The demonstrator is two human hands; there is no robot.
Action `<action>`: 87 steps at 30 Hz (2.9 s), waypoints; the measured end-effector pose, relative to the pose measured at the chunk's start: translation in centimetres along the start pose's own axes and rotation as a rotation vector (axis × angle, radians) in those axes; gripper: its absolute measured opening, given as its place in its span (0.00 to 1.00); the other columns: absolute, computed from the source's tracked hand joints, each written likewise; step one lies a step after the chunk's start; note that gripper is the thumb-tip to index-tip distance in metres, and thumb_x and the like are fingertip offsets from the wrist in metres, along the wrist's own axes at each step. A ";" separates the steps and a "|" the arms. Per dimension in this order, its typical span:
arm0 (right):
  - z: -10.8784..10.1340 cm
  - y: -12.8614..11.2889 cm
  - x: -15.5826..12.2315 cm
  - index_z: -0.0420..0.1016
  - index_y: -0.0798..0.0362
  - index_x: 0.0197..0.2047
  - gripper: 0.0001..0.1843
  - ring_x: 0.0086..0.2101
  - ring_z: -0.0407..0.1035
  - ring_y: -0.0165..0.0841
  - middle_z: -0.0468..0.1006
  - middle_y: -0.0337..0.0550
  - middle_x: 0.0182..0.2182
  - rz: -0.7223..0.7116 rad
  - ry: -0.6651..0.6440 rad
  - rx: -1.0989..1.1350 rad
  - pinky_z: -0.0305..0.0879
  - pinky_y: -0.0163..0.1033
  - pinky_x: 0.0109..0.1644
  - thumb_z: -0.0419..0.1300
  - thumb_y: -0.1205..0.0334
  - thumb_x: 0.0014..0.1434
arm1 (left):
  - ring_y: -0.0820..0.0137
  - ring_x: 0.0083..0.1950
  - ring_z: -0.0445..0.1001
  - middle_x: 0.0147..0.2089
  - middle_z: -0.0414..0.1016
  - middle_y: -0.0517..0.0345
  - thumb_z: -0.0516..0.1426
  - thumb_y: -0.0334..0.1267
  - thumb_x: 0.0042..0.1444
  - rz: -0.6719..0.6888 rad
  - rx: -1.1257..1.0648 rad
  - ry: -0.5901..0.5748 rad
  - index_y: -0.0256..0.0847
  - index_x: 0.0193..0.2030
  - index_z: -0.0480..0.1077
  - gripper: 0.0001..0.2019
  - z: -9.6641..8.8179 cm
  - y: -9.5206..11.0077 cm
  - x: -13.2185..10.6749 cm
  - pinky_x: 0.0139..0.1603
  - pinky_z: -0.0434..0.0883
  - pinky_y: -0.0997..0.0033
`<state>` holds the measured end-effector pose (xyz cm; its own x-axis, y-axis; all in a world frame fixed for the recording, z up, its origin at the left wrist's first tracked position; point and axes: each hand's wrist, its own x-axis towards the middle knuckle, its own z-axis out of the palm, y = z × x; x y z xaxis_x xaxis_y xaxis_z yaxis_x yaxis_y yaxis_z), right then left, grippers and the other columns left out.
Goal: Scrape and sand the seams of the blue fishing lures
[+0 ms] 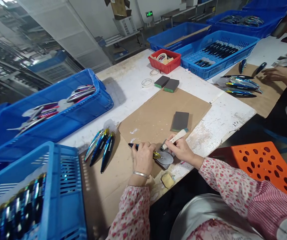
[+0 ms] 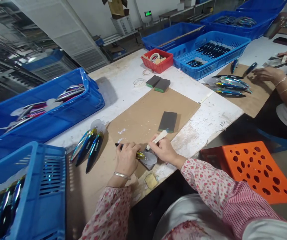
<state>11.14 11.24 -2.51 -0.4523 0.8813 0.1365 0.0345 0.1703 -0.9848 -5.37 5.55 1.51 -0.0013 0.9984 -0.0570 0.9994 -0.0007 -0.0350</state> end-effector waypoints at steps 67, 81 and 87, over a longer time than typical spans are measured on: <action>-0.9 -0.5 0.6 0.72 0.54 0.31 0.04 0.25 0.62 0.27 0.71 0.35 0.24 0.024 -0.215 -0.087 0.54 0.29 0.29 0.57 0.64 0.53 | 0.58 0.49 0.66 0.40 0.73 0.51 0.48 0.23 0.53 0.041 -0.055 -0.003 0.44 0.39 0.74 0.17 -0.2 0.0 0.5 0.61 0.52 0.42; -0.9 -0.4 0.4 0.71 0.54 0.29 0.01 0.26 0.63 0.28 0.71 0.36 0.24 -0.035 -0.188 -0.125 0.56 0.31 0.30 0.58 0.67 0.51 | 0.58 0.51 0.67 0.41 0.73 0.52 0.48 0.22 0.51 0.052 -0.041 -0.052 0.44 0.39 0.74 0.18 -0.2 -0.1 0.9 0.61 0.52 0.41; -1.0 -0.5 0.5 0.70 0.54 0.28 0.02 0.23 0.61 0.27 0.68 0.34 0.21 -0.005 -0.187 -0.132 0.54 0.31 0.29 0.57 0.68 0.50 | 0.57 0.50 0.67 0.41 0.73 0.52 0.48 0.21 0.49 0.054 -0.028 -0.057 0.43 0.37 0.73 0.18 -0.3 -0.1 0.9 0.60 0.53 0.41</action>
<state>11.77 12.04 -1.82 -0.6099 0.7853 0.1065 0.1427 0.2410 -0.9600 -5.43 6.46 1.78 0.0516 0.9921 -0.1146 0.9986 -0.0522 -0.0024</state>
